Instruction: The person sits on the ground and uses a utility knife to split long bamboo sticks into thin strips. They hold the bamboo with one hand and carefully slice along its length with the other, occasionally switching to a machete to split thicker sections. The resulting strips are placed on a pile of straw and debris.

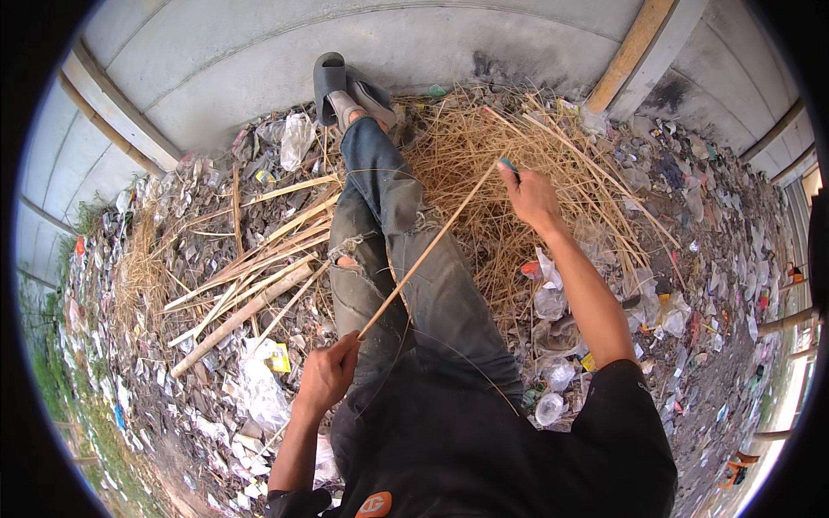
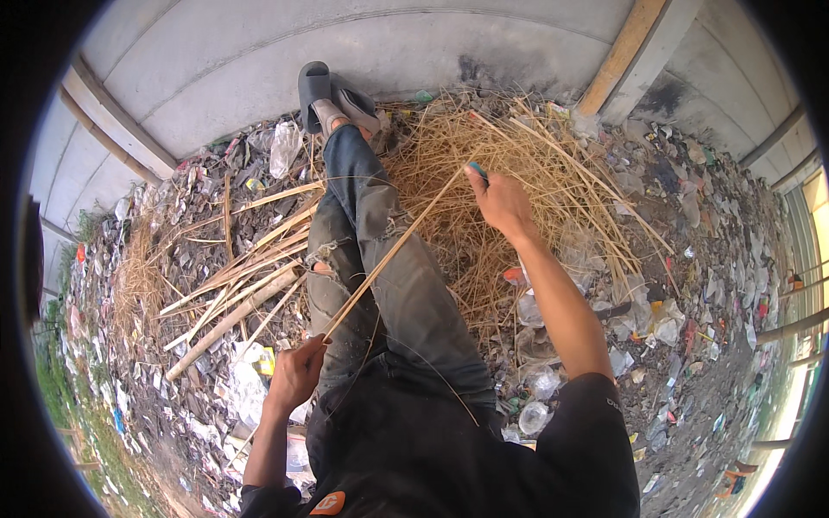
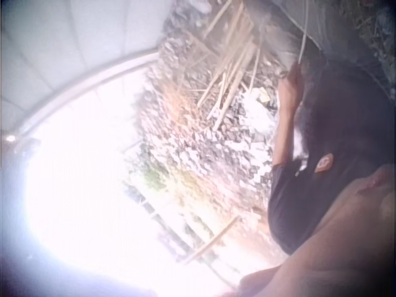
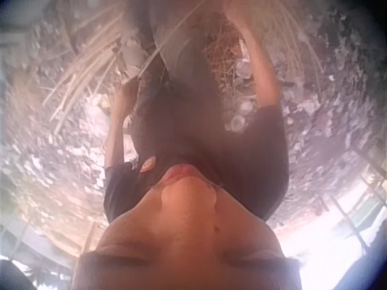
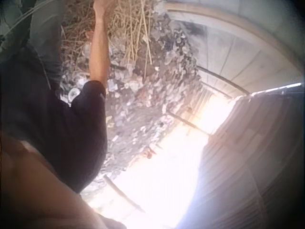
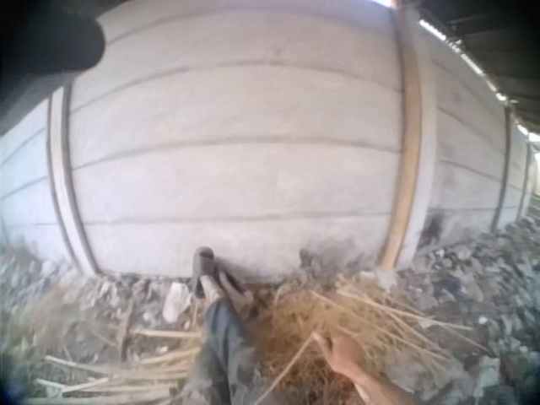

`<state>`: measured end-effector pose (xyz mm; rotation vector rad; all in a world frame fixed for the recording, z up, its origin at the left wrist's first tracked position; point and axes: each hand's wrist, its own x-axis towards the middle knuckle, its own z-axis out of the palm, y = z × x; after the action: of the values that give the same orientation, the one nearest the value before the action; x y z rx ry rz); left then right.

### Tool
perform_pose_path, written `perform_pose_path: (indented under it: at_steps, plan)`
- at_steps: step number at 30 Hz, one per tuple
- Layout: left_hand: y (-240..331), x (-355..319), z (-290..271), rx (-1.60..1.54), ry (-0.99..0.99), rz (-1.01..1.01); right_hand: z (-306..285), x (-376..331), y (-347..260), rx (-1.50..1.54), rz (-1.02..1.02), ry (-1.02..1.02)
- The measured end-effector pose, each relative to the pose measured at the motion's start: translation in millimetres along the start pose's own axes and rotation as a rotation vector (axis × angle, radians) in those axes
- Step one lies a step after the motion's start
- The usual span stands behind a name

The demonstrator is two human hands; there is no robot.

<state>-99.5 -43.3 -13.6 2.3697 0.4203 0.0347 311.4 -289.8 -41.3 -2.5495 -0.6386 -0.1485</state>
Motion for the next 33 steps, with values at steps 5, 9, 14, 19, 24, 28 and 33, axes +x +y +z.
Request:
perform_pose_path:
  at_steps: [5,9,14,19,24,28,33]
  plan:
    - [-29,-24,-6,0.039,-0.017,-0.035,-33,26,133,0.198,0.565,0.274]
    - [-20,-3,-8,-0.082,-0.031,-0.113,-32,10,141,0.203,0.455,0.289]
    - [5,45,8,-0.185,-0.004,-0.180,-25,-32,15,0.310,0.104,-0.009]
    - [22,73,28,-0.312,0.047,-0.140,-13,-105,-109,0.263,-0.295,-0.298]
    - [32,79,32,-0.358,0.055,-0.108,8,-123,-128,0.222,-0.312,-0.396]
    - [39,66,28,-0.318,0.044,-0.080,24,-93,-95,0.211,-0.219,-0.209]
    - [45,70,31,-0.382,0.054,-0.183,4,-111,-106,0.188,-0.259,-0.248]
